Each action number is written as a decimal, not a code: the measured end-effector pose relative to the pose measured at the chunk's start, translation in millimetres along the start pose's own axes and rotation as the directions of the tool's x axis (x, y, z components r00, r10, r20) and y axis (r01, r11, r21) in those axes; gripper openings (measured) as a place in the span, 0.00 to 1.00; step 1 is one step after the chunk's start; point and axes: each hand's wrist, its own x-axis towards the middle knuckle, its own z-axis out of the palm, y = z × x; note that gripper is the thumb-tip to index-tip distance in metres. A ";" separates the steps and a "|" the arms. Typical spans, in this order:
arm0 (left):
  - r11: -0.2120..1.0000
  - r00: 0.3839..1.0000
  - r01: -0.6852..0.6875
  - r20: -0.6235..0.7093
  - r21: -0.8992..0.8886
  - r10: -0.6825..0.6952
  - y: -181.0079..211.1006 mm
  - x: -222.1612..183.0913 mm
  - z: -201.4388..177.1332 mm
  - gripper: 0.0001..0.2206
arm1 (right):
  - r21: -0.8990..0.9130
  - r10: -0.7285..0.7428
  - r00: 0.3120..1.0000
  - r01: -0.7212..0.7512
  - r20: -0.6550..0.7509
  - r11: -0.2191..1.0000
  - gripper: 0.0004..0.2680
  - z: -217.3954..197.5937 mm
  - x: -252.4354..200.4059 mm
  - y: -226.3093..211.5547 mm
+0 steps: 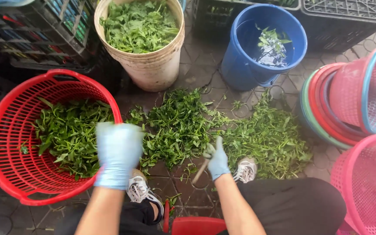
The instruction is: The person is trimming the stems of leafy green vegetables using a small knife and placing the prepared leaves into a red plastic basket.
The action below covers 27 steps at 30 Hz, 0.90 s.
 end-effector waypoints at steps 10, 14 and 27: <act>0.951 0.982 0.064 0.191 -0.303 -0.005 -78.0 -16.9 -81.1 0.15 | -0.819 -0.056 0.981 -0.124 -0.186 0.560 0.23 39.9 75.7 -8.1; 0.894 0.937 -0.048 0.291 -0.445 0.195 -57.6 -32.8 -64.5 0.32 | -0.928 -0.012 0.974 -0.212 -0.226 0.306 0.27 55.6 109.4 11.2; 0.784 0.980 -0.195 -0.089 -0.590 0.177 84.1 20.6 -12.8 0.14 | -0.685 -0.065 0.983 0.167 0.173 0.709 0.10 35.7 -25.6 -14.6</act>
